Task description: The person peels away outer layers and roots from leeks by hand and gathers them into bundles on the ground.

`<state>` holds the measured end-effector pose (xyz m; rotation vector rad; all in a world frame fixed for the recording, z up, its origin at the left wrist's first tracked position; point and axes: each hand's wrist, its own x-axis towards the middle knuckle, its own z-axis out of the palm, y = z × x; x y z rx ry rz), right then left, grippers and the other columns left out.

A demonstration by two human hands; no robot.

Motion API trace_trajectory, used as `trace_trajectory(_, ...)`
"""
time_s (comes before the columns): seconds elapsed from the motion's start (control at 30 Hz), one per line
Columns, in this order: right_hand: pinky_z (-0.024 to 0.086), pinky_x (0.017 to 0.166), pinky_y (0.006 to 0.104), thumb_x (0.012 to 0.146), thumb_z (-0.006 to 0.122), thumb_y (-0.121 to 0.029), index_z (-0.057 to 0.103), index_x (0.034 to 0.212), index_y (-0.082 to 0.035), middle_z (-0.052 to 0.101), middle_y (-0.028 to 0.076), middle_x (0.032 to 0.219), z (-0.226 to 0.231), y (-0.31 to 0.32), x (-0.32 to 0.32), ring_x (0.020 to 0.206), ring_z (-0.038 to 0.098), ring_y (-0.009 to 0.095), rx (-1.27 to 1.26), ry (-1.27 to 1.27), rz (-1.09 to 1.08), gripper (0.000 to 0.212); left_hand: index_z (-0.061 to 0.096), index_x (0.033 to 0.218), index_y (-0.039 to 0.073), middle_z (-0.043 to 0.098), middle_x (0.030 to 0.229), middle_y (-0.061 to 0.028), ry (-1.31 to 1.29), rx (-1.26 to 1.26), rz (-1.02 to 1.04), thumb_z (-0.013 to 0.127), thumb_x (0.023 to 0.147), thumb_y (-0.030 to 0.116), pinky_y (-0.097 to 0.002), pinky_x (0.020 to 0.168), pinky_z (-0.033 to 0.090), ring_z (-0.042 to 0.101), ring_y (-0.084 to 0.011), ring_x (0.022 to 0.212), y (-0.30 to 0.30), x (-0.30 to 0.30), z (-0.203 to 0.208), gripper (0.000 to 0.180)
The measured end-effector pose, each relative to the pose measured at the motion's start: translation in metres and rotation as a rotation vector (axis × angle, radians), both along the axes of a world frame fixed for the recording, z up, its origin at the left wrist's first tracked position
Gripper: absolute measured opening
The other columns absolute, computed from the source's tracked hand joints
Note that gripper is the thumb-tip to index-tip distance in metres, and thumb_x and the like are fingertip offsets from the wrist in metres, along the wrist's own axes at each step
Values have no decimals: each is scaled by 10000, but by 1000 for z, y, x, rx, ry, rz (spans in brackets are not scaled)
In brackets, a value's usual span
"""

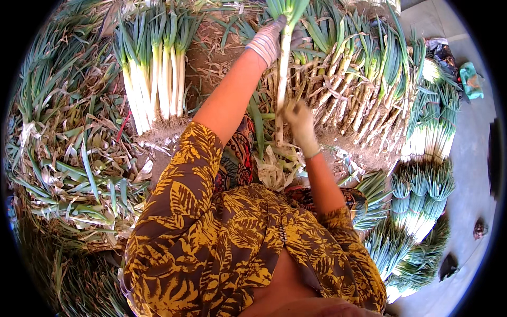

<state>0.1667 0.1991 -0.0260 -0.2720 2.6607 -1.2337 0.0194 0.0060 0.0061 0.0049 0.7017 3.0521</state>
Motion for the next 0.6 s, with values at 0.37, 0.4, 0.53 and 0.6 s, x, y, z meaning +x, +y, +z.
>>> trace_trajectory(0.37,461,623,213,940,593,-490,511,1242,1,605,23,817,-41,53,49,653,542,63,-752,-432,-68,582,569,1060,14,639,865,-130,-6,66,-30,376,1046,372,-391,588,548,614,-247,679,-16,-11,-9,407)
trace_trajectory(0.4,398,547,193,937,593,-507,606,1105,-26,572,-34,724,-25,52,50,593,488,34,-667,-467,-90,510,565,1059,15,635,854,-127,15,179,-41,367,1047,371,-393,592,550,613,-250,676,-9,-10,-8,408)
trace_trajectory(0.53,290,397,186,950,616,-405,667,940,-62,525,-56,621,-18,45,51,462,378,23,-534,-8,-331,347,561,1045,-1,624,834,-121,-165,162,-77,459,1018,247,-402,614,568,615,-270,688,11,-9,7,269)
trace_trajectory(0.6,326,333,173,974,571,-380,655,933,-81,536,-55,596,10,34,42,422,387,13,-475,149,-281,314,577,989,-7,623,834,-122,-191,-129,-138,537,976,178,-411,638,579,604,-263,680,21,2,12,190)
